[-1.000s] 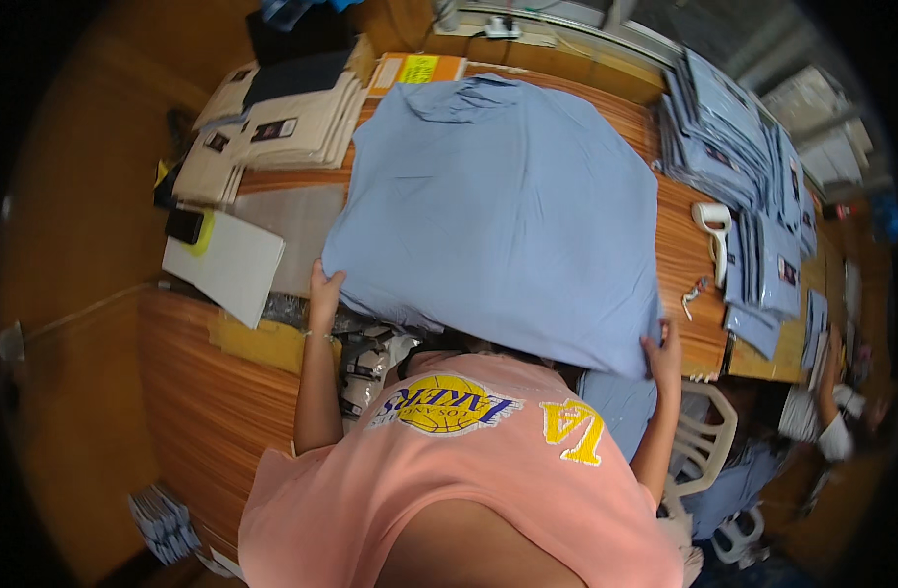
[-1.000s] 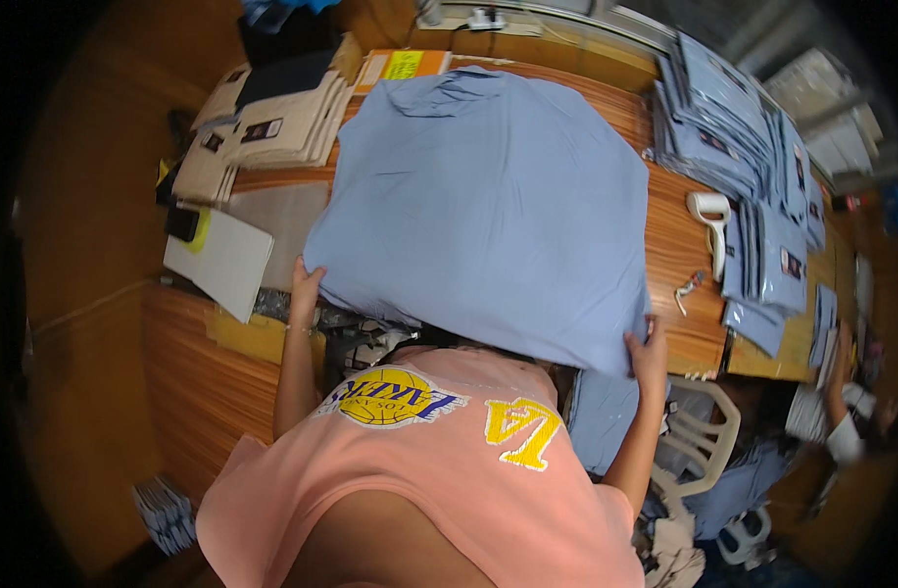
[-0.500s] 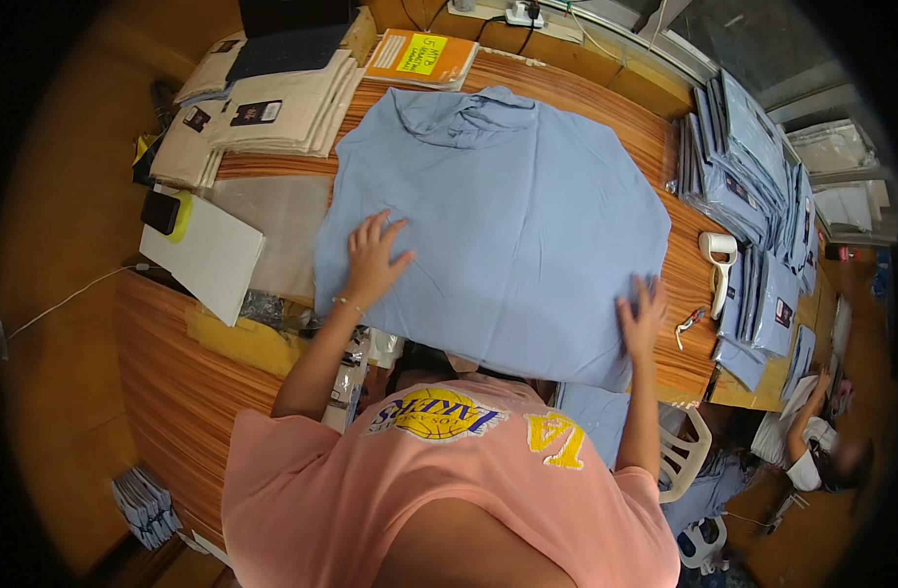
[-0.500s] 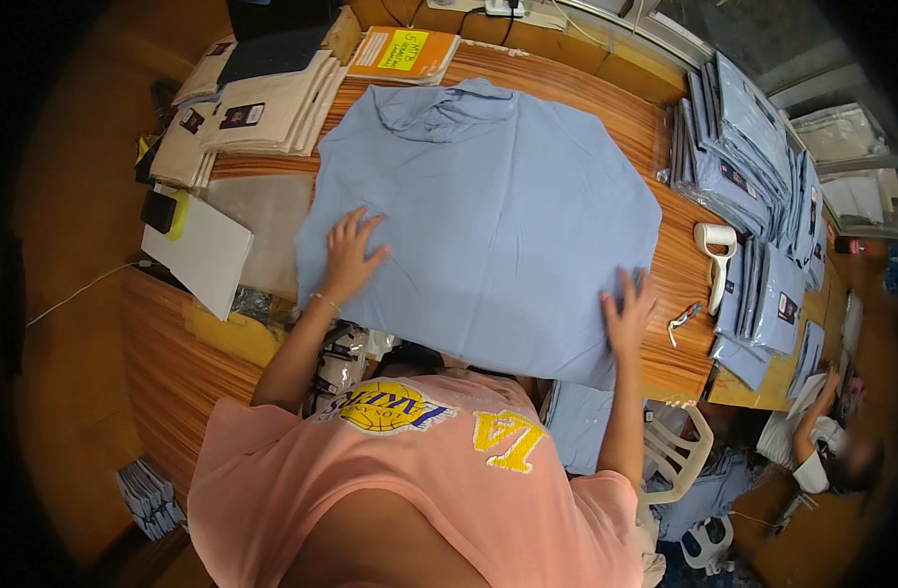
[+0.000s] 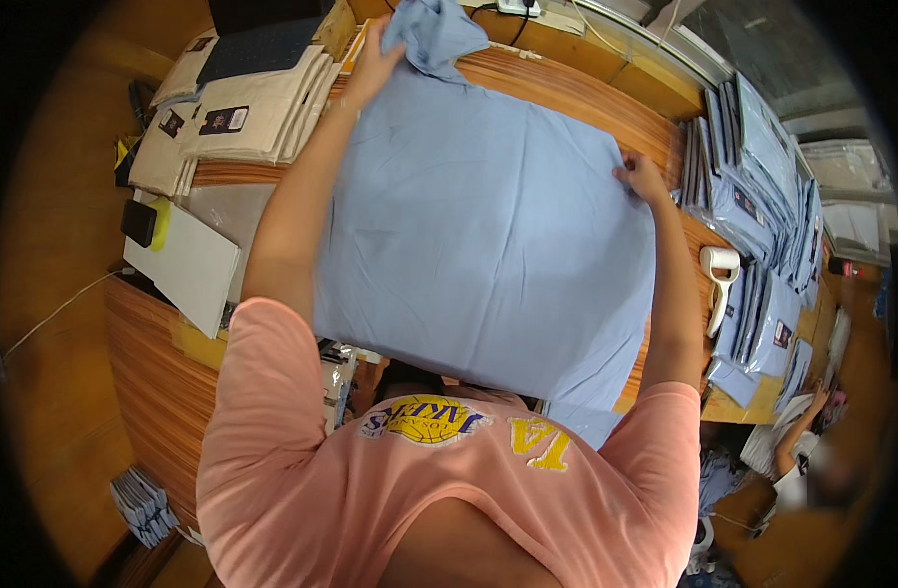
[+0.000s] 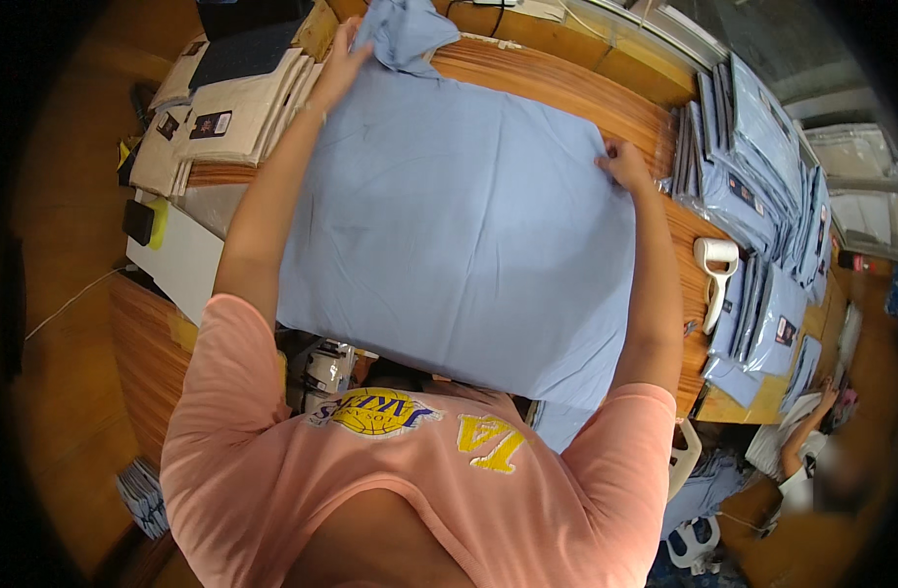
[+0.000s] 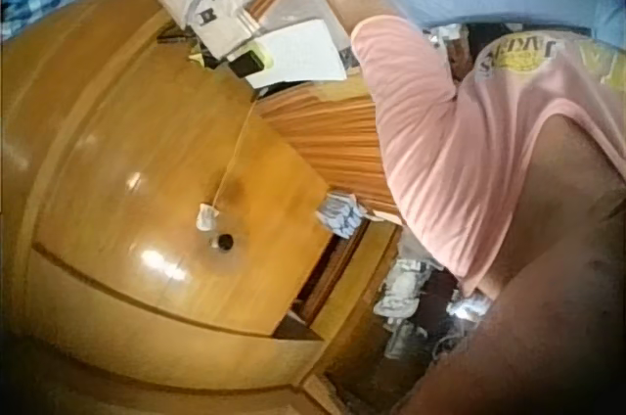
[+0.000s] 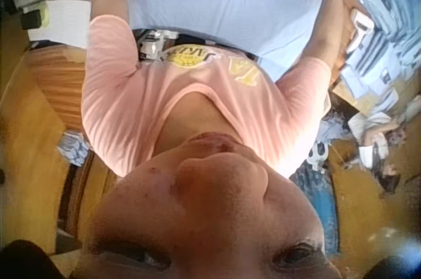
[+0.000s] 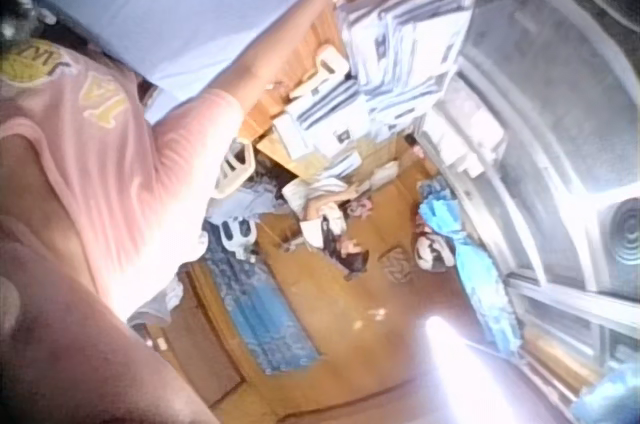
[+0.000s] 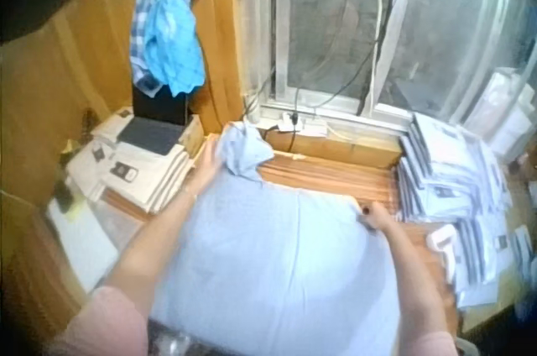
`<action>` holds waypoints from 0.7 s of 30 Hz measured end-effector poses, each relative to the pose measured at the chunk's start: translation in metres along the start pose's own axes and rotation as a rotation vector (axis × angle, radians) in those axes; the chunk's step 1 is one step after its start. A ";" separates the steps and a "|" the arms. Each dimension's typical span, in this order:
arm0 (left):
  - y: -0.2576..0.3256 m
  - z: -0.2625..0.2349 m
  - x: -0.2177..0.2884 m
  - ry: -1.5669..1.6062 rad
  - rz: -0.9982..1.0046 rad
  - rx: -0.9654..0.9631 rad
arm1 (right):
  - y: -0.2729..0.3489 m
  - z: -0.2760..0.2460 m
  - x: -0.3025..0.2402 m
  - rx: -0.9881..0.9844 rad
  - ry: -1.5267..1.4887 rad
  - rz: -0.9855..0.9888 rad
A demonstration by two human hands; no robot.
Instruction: The person wraps a folded shirt with a string and a tag, writes in a notebook, moves stacks of shirts to a shelf, and then unfolds a new shirt on a table to apply a cardboard insert and begin folding it, using a lint roller at the end.
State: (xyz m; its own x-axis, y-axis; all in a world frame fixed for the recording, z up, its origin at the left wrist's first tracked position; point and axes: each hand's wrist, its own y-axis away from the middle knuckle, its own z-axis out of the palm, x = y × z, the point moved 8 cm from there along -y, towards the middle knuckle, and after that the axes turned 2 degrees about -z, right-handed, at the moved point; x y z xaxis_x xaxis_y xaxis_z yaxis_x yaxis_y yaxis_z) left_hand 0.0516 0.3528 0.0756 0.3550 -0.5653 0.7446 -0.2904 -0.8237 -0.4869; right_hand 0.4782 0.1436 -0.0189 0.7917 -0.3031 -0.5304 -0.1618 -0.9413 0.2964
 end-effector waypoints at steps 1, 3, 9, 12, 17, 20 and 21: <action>0.017 -0.008 -0.010 -0.185 0.115 0.041 | -0.003 0.003 0.000 -0.145 0.044 0.028; 0.061 -0.007 -0.040 -0.597 -0.121 0.077 | 0.007 -0.018 0.013 0.009 -0.485 0.032; 0.086 -0.015 -0.044 -0.673 -0.300 0.020 | 0.021 -0.031 -0.010 -0.087 -0.326 -0.106; 0.074 -0.008 -0.037 -0.603 -0.147 0.125 | 0.013 -0.080 0.010 0.163 0.157 -0.048; 0.058 0.004 -0.035 -0.654 -0.409 -0.116 | 0.046 -0.089 -0.035 0.767 0.818 -0.044; 0.070 -0.011 -0.042 -0.608 -0.406 -0.108 | 0.068 -0.030 -0.051 0.686 0.507 -0.079; 0.071 -0.014 -0.043 -0.573 -0.380 -0.086 | 0.072 -0.014 -0.044 0.669 0.548 -0.077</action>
State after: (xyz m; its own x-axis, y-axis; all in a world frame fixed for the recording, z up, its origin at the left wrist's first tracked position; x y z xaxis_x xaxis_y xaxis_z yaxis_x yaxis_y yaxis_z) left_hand 0.0031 0.3189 0.0158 0.8527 -0.1914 0.4860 -0.1139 -0.9762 -0.1846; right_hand 0.4401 0.0912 0.0370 0.9591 -0.2823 -0.0211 -0.2720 -0.8981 -0.3456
